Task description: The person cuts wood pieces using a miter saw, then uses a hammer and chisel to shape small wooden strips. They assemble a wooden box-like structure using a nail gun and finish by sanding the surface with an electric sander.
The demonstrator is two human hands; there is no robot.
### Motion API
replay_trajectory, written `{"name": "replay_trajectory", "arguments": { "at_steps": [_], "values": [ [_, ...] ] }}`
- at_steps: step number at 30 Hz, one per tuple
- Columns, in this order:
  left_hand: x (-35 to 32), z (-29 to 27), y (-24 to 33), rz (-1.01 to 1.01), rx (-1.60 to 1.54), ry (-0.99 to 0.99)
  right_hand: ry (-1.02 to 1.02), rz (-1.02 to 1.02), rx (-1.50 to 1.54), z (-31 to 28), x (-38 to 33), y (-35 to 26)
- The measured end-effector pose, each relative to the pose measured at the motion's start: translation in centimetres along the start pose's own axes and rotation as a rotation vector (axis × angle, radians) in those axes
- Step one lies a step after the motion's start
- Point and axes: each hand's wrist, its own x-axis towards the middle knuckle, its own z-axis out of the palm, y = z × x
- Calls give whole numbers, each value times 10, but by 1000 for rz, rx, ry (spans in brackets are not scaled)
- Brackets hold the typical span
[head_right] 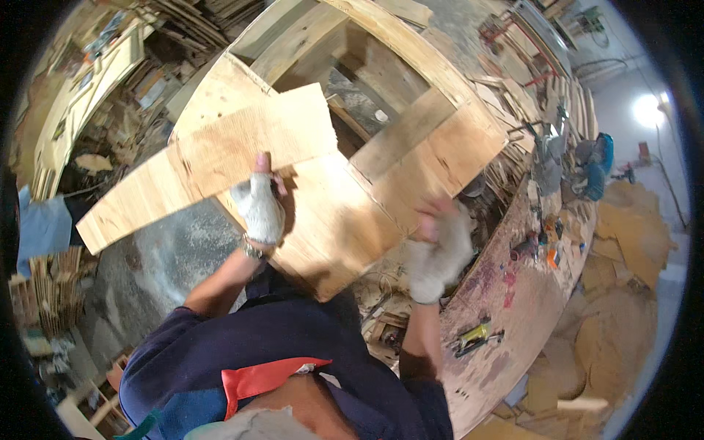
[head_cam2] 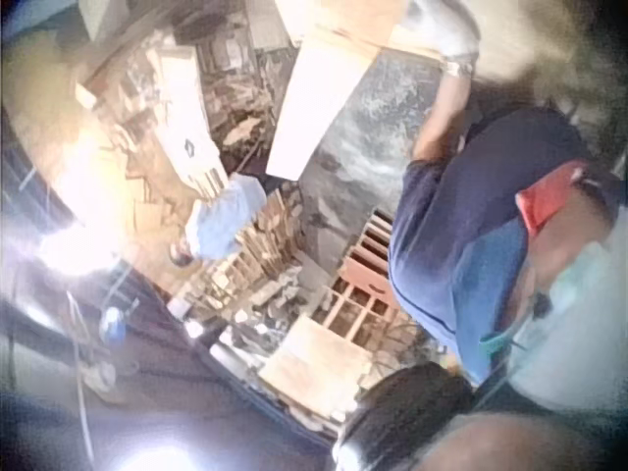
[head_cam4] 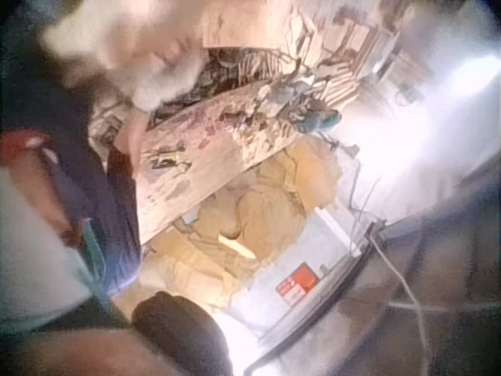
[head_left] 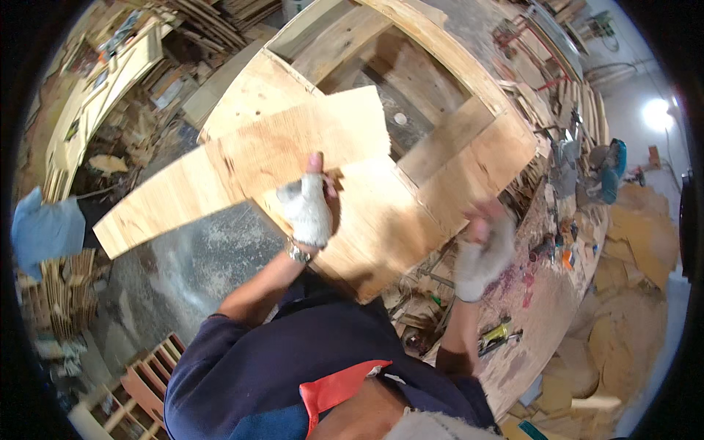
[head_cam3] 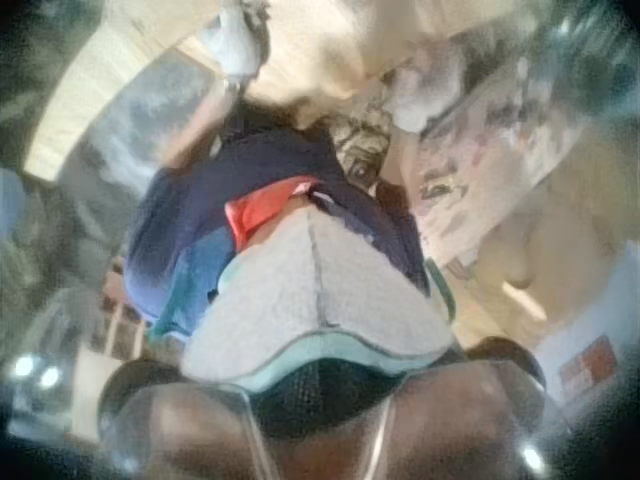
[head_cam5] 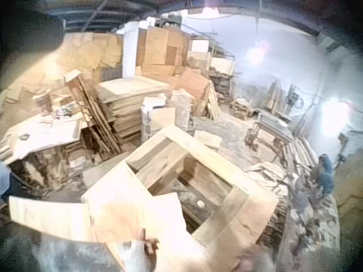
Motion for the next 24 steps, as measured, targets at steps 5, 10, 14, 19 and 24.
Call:
{"name": "replay_trajectory", "arguments": {
  "at_steps": [5, 10, 14, 19, 24],
  "values": [
    [18, -3, 18, -402, -45, -83, -395, 246, 75, 130, 66, -64],
    [46, -14, 46, -526, -119, -396, -310, 264, 32, 183, 110, -70],
    [93, -42, 78, 271, 618, -740, -381, 68, 29, 192, 147, -76],
    [140, -68, 126, -118, 408, -1218, -331, -12, -276, 224, 206, -57],
    [177, -59, 135, 699, 831, -765, -337, -168, -446, 241, 269, -34]
  ]
}}
